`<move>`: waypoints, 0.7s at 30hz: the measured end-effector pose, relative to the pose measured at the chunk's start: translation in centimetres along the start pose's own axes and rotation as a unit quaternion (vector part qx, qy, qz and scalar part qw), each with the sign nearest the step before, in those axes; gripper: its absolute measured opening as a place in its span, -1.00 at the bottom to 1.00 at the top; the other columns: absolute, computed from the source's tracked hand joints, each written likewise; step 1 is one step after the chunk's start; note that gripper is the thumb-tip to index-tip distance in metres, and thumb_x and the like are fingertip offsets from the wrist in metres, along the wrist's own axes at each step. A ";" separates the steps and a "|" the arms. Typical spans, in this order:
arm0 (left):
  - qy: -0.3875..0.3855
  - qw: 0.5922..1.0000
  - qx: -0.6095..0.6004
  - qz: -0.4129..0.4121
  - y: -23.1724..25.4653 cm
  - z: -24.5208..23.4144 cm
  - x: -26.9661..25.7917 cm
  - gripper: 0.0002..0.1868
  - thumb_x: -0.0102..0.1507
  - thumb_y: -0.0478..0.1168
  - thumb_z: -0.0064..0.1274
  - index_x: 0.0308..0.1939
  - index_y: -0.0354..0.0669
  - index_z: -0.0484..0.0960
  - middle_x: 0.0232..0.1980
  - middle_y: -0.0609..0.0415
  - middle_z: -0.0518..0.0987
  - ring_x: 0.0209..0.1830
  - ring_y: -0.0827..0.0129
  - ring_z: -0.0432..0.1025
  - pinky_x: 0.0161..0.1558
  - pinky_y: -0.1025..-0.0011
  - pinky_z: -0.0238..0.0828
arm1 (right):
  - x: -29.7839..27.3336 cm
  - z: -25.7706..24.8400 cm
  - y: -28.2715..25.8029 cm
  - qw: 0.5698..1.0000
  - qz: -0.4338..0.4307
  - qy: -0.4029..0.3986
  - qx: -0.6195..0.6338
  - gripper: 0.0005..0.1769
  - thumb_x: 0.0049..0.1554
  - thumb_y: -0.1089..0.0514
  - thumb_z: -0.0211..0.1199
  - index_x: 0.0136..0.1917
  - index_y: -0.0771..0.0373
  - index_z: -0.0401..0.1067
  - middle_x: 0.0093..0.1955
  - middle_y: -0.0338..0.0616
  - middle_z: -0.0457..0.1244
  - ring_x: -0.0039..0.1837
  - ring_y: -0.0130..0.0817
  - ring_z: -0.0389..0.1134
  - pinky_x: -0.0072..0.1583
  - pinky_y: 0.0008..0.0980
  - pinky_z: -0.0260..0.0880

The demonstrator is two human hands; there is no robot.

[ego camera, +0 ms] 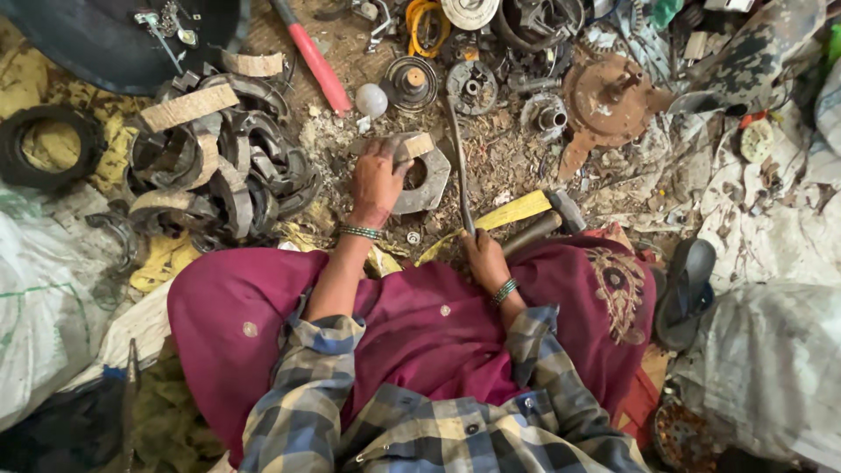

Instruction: The person sits on the floor and repeatedly strikes a metal part with a hammer. They adjust the part's position on a metal anvil-like base and continue hammering throughout the clip.

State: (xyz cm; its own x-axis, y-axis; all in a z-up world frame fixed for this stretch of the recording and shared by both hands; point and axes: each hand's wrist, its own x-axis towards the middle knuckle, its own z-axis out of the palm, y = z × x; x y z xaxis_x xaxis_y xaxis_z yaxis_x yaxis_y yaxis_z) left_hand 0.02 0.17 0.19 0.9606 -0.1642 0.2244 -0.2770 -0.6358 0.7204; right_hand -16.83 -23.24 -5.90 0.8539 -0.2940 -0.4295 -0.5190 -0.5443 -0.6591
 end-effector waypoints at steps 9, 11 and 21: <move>0.050 0.931 -0.360 -0.021 0.9 -2.4 0.5 -0.38 0.19 -0.40 0.29 0.30 -0.21 0.42 0.15 0.02 0.60 0.11 0.32 0.53 0.16 0.37 0.48 | 0.0 0.1 -0.5 1.000 0.015 -0.013 -0.015 -0.56 0.30 -0.12 0.07 0.02 0.36 0.32 -0.34 0.21 0.33 -0.37 0.07 0.41 -0.29 -0.06 0.38; 0.035 0.891 -0.451 -0.044 0.4 -2.4 0.7 -0.26 0.17 -0.43 0.21 0.41 -0.22 0.29 0.18 0.08 0.56 0.10 0.43 0.49 0.14 0.46 0.44 | 0.4 0.2 -0.1 0.991 -0.098 0.044 -0.075 -0.56 0.32 -0.12 0.12 0.02 0.37 0.34 -0.29 0.27 0.33 -0.25 0.19 0.38 -0.22 0.01 0.36; 0.064 0.812 -0.548 -0.192 -2.4 -1.9 0.8 -0.65 0.25 -0.32 0.29 0.10 -0.25 0.60 0.00 0.14 0.67 -0.06 0.46 0.55 0.02 0.47 0.55 | -0.1 -0.2 -1.1 0.991 -0.095 0.040 -0.086 -0.50 0.31 -0.16 0.15 -0.03 0.39 0.34 -0.26 0.31 0.32 -0.18 0.24 0.37 -0.17 0.04 0.34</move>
State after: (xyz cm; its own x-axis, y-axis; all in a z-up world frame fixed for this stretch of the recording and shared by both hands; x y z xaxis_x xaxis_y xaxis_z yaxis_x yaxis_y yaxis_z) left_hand 1.39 3.01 -0.16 0.9903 0.0108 -0.1386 0.1196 0.4422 0.8889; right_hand -16.30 -22.81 -5.00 0.9395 -0.2307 -0.2534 -0.3400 -0.7195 -0.6055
